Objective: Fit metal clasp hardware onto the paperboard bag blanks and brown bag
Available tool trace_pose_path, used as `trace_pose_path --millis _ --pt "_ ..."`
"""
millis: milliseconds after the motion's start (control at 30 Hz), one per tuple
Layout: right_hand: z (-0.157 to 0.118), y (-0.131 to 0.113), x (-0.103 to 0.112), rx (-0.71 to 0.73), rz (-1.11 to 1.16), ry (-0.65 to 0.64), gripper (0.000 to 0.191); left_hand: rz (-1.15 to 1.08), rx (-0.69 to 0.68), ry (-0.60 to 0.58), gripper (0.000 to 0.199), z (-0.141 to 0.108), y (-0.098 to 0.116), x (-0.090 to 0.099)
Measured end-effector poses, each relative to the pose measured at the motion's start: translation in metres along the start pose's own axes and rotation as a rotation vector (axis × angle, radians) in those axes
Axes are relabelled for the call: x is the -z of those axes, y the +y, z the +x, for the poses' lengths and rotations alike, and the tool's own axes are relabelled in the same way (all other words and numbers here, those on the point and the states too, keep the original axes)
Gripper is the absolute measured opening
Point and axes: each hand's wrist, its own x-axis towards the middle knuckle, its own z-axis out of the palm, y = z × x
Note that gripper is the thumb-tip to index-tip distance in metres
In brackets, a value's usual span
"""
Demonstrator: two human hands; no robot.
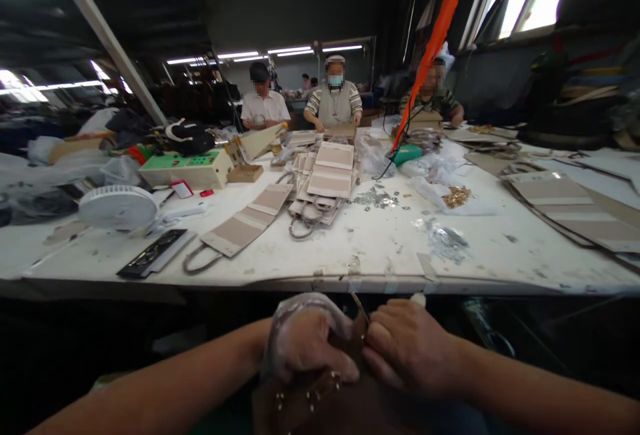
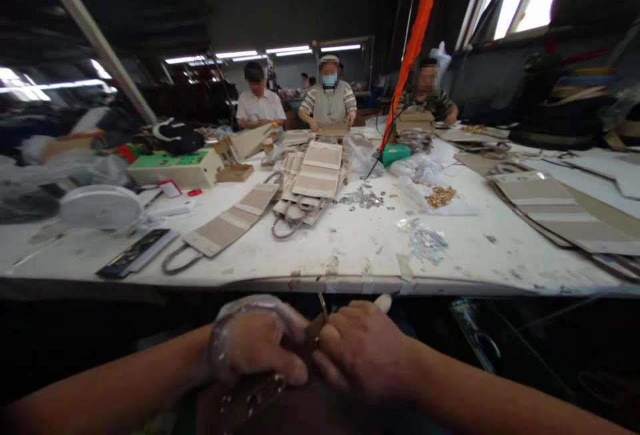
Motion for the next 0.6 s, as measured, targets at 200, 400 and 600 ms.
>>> trace_pose_path --millis 200,400,600 --pt "-0.010 -0.005 -0.003 -0.608 0.538 0.192 0.041 -0.092 0.098 -0.206 0.037 0.004 0.000 0.038" --pt "-0.015 -0.015 -0.010 -0.861 0.732 0.203 0.049 -0.168 0.153 -0.188 0.036 0.003 0.001 0.043" --pt "-0.001 -0.021 -0.014 -0.949 0.768 0.374 0.042 -0.228 0.097 -0.148 0.035 0.013 -0.004 0.040"
